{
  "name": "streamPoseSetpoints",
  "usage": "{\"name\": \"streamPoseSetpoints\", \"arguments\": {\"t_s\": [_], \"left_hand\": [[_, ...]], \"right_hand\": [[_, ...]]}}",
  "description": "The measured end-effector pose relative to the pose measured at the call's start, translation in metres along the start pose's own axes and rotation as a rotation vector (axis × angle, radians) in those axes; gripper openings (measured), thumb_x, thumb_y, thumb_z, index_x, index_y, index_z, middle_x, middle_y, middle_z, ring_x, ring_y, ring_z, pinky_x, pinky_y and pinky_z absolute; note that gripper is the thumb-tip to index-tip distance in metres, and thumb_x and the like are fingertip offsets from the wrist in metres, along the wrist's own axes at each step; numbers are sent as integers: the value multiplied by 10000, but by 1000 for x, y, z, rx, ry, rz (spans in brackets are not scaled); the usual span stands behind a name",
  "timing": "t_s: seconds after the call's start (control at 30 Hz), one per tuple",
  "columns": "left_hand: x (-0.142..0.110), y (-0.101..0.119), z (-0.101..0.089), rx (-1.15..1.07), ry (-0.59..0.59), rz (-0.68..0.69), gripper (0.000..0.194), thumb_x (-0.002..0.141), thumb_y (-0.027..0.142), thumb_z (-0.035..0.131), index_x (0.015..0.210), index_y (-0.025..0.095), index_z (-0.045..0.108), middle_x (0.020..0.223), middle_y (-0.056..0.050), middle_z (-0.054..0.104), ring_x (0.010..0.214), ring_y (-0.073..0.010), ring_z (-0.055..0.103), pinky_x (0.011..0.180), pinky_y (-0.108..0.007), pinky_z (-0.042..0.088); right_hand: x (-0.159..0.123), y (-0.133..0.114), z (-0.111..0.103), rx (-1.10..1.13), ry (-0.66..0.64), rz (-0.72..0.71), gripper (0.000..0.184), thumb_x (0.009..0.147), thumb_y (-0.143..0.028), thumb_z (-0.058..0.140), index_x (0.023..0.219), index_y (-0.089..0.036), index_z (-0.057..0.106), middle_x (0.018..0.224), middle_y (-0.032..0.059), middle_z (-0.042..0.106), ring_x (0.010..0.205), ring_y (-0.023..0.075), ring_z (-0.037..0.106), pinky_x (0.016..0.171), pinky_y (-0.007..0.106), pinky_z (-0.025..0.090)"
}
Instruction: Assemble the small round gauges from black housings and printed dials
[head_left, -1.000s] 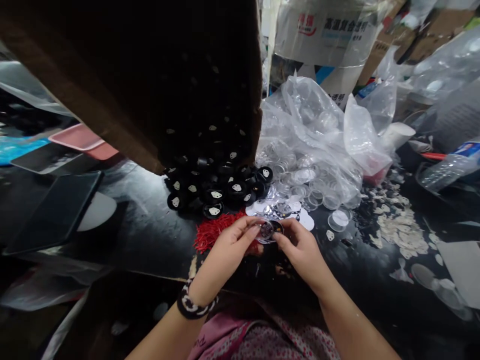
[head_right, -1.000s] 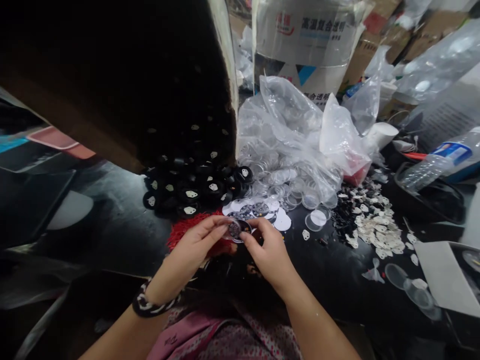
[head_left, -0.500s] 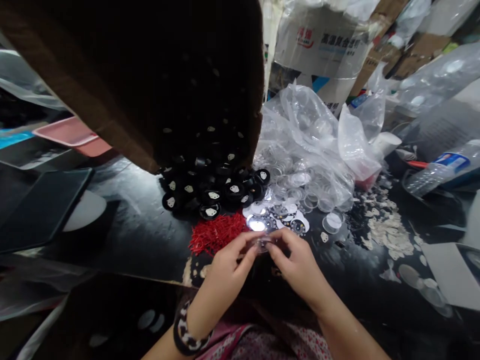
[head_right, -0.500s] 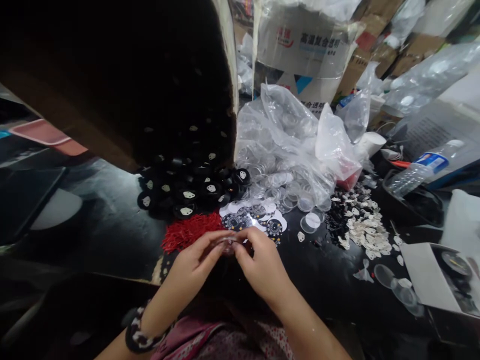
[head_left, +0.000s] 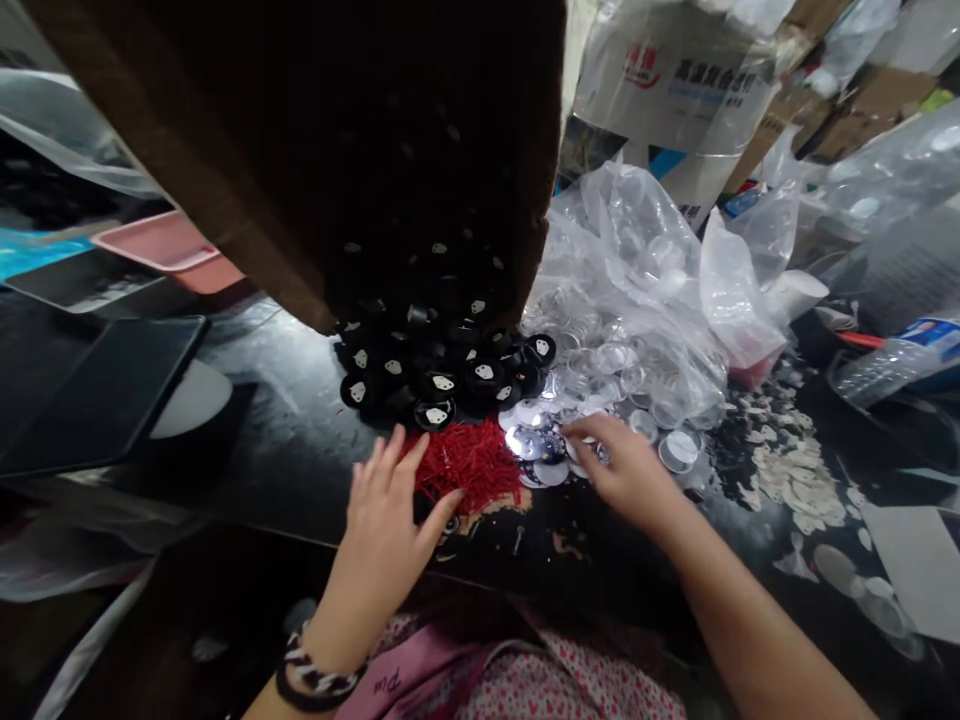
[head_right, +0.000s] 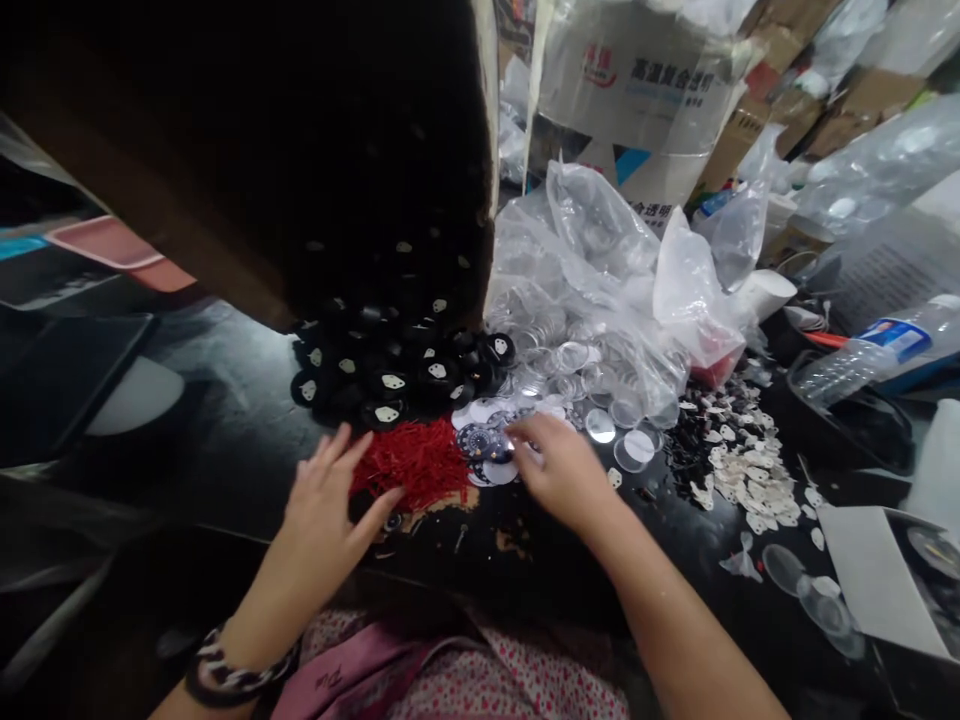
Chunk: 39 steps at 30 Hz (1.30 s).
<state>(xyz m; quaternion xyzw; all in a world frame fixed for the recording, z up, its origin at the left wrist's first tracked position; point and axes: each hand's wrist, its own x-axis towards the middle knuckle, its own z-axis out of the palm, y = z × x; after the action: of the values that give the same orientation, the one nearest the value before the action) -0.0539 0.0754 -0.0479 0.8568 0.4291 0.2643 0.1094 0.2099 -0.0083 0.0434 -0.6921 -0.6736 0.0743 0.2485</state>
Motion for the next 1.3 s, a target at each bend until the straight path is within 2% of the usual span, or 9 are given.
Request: {"name": "streamPoseSetpoints", "arguments": {"t_s": [0.1, 0.33, 0.47, 0.57, 0.8, 0.9, 1.03, 1.13, 1.3], "left_hand": [[6, 2, 7, 12, -101, 48, 732, 894, 538, 518, 1456, 106, 334, 1541, -266, 314, 1414, -388, 327, 1115, -597, 291], [11, 13, -6, -202, -79, 28, 556, 922, 429, 532, 1405, 176, 423, 1490, -151, 457, 1392, -278, 396, 1144, -496, 319], [17, -13, -25, -256, 130, -146, 296, 956, 336, 476, 1202, 211, 581, 1234, -96, 649, 1196, -226, 567, 1057, -417, 427], [33, -43, -32, -205, 217, -243, 318, 953, 331, 463, 1212, 177, 567, 1219, -133, 631, 1163, -254, 570, 1034, -442, 433], [86, -85, -26, -149, 149, -384, 521, 854, 432, 615, 1276, 132, 556, 1159, -171, 672, 983, -305, 659, 893, -464, 521], [85, -69, -34, -182, 144, -407, 461, 849, 408, 617, 1224, 142, 596, 1118, -158, 681, 1012, -312, 648, 908, -457, 513], [41, -18, -42, -249, 167, -295, 571, 827, 401, 647, 1342, 208, 496, 1259, -127, 596, 1121, -311, 590, 1003, -478, 453], [-1, 19, -37, -487, -153, -17, 492, 840, 351, 642, 1316, 300, 527, 1295, -61, 605, 1198, -272, 570, 1044, -439, 444], [-28, 43, -20, -1019, -462, -446, 372, 875, 379, 608, 1237, 297, 598, 1269, -45, 657, 1193, -240, 601, 1026, -391, 478]], "right_hand": [[5, -23, 33, -28, -211, -143, 358, 942, -318, 569, 1274, -185, 592, 1253, 97, 625, 1128, 255, 564, 1003, 411, 460], [6, -13, 42, -169, -181, -135, 350, 940, -312, 570, 1244, -141, 599, 1241, 129, 628, 1130, 309, 546, 993, 513, 450], [-12, -18, 33, -71, -69, -118, 329, 974, -343, 490, 1254, -197, 580, 1244, 113, 620, 1140, 301, 559, 954, 516, 468], [-25, -35, 38, 52, 44, -86, 245, 984, -303, 467, 1184, -247, 597, 1134, 73, 655, 1053, 258, 602, 882, 441, 495], [-34, -44, 65, 231, 134, -104, 164, 954, -196, 509, 1046, -236, 639, 834, 22, 669, 775, 188, 613, 731, 327, 468], [-37, -47, 58, 281, 141, -3, 180, 957, -211, 491, 1007, -225, 663, 832, 32, 677, 772, 189, 614, 727, 323, 460], [-41, -67, 49, 549, -41, 182, 214, 933, -297, 545, 1104, -201, 632, 882, 32, 681, 779, 173, 625, 706, 286, 471], [-44, -78, 49, 655, -136, 314, 223, 885, -343, 624, 1038, -181, 615, 806, 5, 647, 705, 147, 591, 636, 248, 446], [-46, -67, 39, 647, -236, 304, 153, 912, -340, 601, 939, -193, 632, 808, -7, 657, 704, 132, 592, 631, 231, 435]]}}
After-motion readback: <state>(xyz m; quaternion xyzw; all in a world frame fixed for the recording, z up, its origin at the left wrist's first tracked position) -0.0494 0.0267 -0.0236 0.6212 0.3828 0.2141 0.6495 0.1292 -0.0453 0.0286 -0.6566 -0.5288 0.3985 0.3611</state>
